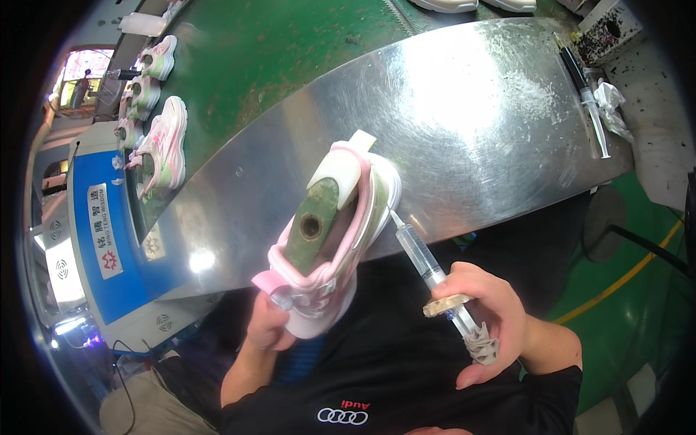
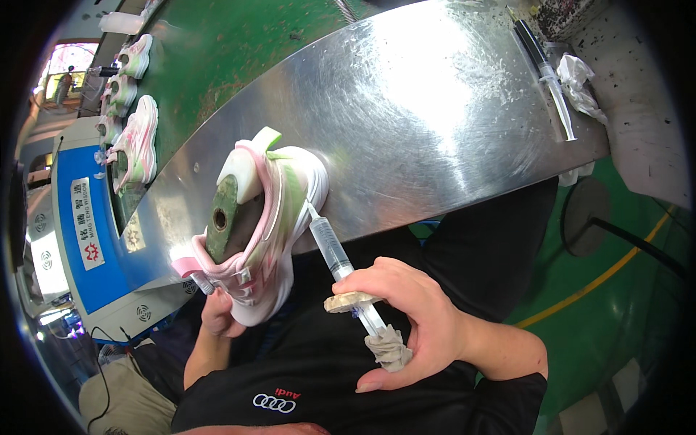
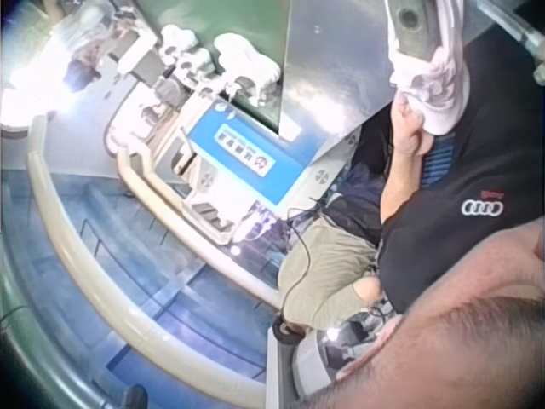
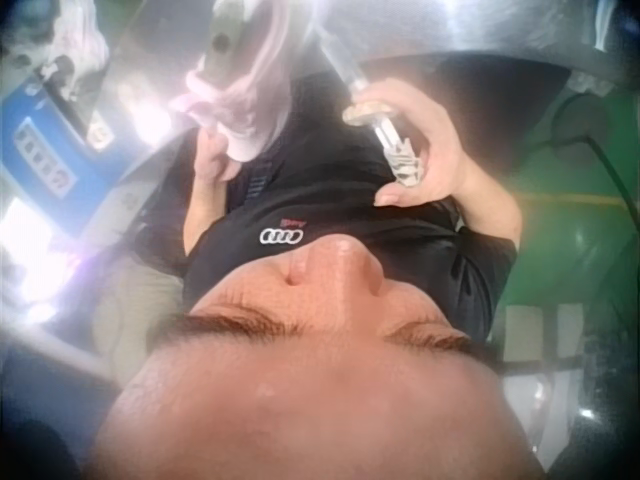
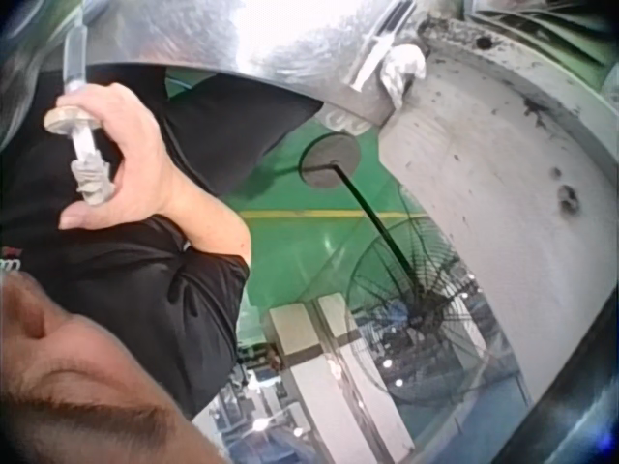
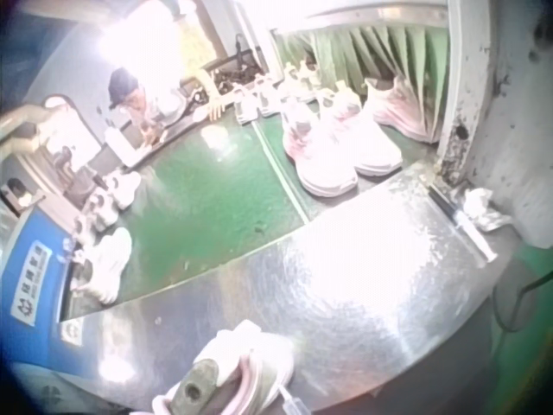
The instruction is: The person picks up shoes, injects adhesive into their seams using a syringe, and places the shoes onto a conveyor belt.
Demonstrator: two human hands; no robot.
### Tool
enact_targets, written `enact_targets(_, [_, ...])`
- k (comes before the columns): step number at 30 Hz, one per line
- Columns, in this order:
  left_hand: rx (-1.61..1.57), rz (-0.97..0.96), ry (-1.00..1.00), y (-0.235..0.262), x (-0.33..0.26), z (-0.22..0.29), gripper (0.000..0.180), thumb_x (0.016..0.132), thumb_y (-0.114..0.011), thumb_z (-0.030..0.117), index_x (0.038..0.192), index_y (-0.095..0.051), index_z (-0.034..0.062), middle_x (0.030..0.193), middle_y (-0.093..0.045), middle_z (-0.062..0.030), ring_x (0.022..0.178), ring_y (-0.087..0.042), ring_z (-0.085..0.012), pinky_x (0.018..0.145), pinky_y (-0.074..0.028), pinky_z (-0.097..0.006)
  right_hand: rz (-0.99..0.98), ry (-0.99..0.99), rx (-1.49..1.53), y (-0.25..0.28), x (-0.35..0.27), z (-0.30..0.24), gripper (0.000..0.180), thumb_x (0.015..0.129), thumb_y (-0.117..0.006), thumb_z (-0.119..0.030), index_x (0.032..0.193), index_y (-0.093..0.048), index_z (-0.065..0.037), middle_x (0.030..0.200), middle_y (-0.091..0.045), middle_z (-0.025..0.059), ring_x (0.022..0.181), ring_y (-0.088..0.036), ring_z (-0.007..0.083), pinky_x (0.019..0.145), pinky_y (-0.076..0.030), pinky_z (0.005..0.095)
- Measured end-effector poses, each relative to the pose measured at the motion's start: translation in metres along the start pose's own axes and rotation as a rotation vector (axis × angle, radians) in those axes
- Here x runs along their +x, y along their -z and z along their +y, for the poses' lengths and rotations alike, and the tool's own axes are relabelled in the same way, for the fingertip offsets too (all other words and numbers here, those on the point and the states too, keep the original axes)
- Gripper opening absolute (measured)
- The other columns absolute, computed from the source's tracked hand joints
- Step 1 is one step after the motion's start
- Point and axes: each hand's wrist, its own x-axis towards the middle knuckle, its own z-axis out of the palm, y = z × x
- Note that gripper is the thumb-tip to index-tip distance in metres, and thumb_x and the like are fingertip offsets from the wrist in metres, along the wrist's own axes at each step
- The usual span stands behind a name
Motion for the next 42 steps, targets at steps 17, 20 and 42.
enact_targets(17, [-0.252,-0.334,0.31,-0.049,0.04,-0.04,0.073,0.064,-0.062,0.0,0.131,-0.034,-0.0009,0.113,-0.055,-0.0179,0.095,-0.058,-0.0253,0.061,-0.049,-0.03,-0.068,-0.257,0.006,-0.009,-0.012,-0.078,0.085,0.055,-0.08,-0.047,0.113,-0.049,0.006,0.097,-0.057,0.0129,0.078,-0.047,0.0204,0.071,-0.037,0.0303])
enact_targets(20, [-0.306,-0.377,0.365,-0.045,0.046,-0.054,0.07,0.065,-0.059,-0.006,0.13,-0.037,0.0014,0.117,-0.054,-0.0145,0.105,-0.055,-0.0257,0.078,-0.049,-0.034,-0.136,-0.205,-0.117,-0.003,-0.017,-0.092,0.083,0.054,-0.08,-0.047,0.112,-0.05,0.005,0.093,-0.058,0.013,0.077,-0.048,0.0204,0.067,-0.037,0.0302])
enact_targets(42, [-0.489,-0.581,0.305,-0.116,0.105,-0.056,0.059,0.072,-0.063,-0.013,0.123,-0.044,0.0122,0.114,-0.056,-0.0073,0.106,-0.055,-0.0229,0.085,-0.051,-0.035,0.025,-0.038,-0.474,-0.003,-0.059,-0.123,0.077,0.052,-0.083,-0.047,0.11,-0.054,-0.005,0.088,-0.063,0.0114,0.07,-0.055,0.0199,0.06,-0.033,0.0281])
